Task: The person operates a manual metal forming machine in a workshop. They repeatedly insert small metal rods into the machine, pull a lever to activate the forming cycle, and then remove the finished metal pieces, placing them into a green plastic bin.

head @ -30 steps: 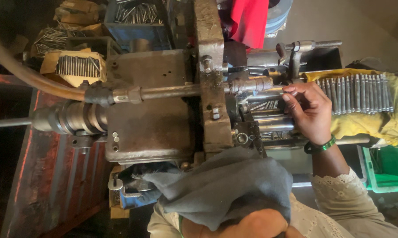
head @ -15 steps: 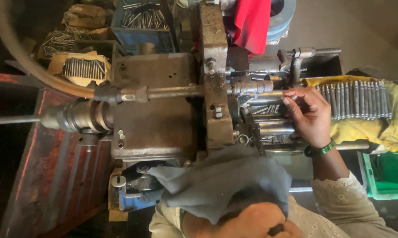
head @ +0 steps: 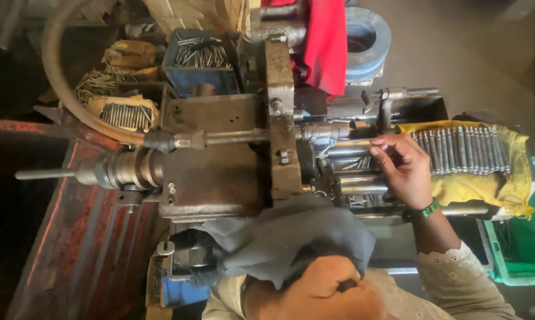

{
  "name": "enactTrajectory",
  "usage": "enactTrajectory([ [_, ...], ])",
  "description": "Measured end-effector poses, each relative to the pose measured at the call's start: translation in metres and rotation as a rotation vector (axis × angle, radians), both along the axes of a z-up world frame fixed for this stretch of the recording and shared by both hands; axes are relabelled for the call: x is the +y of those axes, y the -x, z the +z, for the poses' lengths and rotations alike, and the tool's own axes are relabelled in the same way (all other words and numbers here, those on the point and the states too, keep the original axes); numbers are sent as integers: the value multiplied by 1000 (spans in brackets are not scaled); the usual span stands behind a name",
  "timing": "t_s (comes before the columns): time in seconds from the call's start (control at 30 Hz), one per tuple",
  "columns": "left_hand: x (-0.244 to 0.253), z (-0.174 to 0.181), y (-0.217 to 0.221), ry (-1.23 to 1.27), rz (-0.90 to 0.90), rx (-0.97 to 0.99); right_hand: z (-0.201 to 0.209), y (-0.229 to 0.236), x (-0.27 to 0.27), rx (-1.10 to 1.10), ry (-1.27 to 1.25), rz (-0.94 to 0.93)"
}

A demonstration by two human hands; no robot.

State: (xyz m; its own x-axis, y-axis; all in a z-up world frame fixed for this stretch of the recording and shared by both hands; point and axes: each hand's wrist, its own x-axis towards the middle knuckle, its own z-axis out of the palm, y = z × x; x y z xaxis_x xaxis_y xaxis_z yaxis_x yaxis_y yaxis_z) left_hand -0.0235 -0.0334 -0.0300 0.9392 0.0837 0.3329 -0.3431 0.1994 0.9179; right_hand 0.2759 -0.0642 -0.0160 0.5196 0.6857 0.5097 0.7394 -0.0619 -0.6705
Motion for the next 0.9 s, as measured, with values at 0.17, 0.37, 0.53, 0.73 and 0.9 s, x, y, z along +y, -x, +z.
enactTrajectory([
  [0.17,0,-12,-6,241,-226,-5,0,0,0,46,8,-11],
  [0.37,-3,-13,-10,-407,158,-211,0,0,1,94,-31,20],
  [0.53,-5,-7,-10,-698,456,-165,1,0,0,36,-44,6],
  [0.73,2,-12,-12,-682,371,-149,2,-1,1,111,-7,-46],
  [0.9,1,-12,-13,-802,565,-140,2,-1,2,-11,-81,-21],
])
